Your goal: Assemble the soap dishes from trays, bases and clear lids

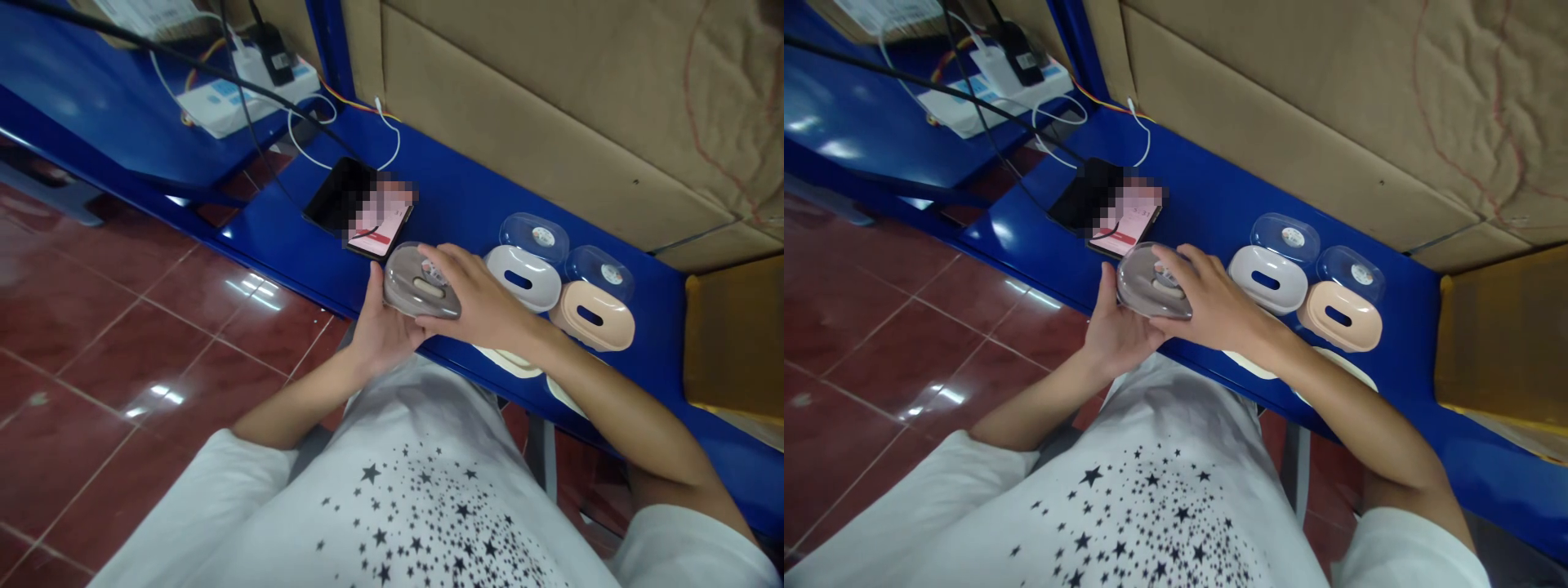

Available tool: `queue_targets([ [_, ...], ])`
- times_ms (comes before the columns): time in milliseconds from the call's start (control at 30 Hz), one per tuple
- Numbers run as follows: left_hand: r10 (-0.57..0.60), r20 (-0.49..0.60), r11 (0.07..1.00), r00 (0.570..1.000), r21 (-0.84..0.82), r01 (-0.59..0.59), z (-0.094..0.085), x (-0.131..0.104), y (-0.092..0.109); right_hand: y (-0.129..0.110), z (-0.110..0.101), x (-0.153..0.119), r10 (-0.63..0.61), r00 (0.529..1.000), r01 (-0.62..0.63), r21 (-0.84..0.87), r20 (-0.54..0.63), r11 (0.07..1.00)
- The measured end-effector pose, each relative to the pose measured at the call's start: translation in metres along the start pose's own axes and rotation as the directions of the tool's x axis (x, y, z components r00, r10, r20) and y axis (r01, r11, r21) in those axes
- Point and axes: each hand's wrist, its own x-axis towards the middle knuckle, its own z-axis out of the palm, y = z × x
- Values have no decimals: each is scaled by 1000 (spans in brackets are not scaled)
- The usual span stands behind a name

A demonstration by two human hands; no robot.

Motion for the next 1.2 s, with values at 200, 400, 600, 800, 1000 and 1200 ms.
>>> queue_targets([
  [200,53,31,985,998,160,-57,5,-2,-7,70,-27,55,173,977,-192,-157,-126,969],
  [400,46,67,961,997,271,-62,1,-5,-5,115,-35,89,239,970,-241,-244,-36,939],
  [600,56,75,950,996,304,-77,0,-5,-6,47,-55,32,78,986,-118,-279,-149,953],
  [800,52,76,946,996,317,-73,0,-6,-7,-25,-31,-97,64,998,-50,-522,10,851],
  [1000,-5,41,926,999,377,-11,5,-17,-14,-30,-5,-134,31,992,-88,-488,-124,869],
  [1200,-182,-30,960,983,210,184,18,-20,-24,-39,-16,-92,-151,972,95,-287,-179,953],
])
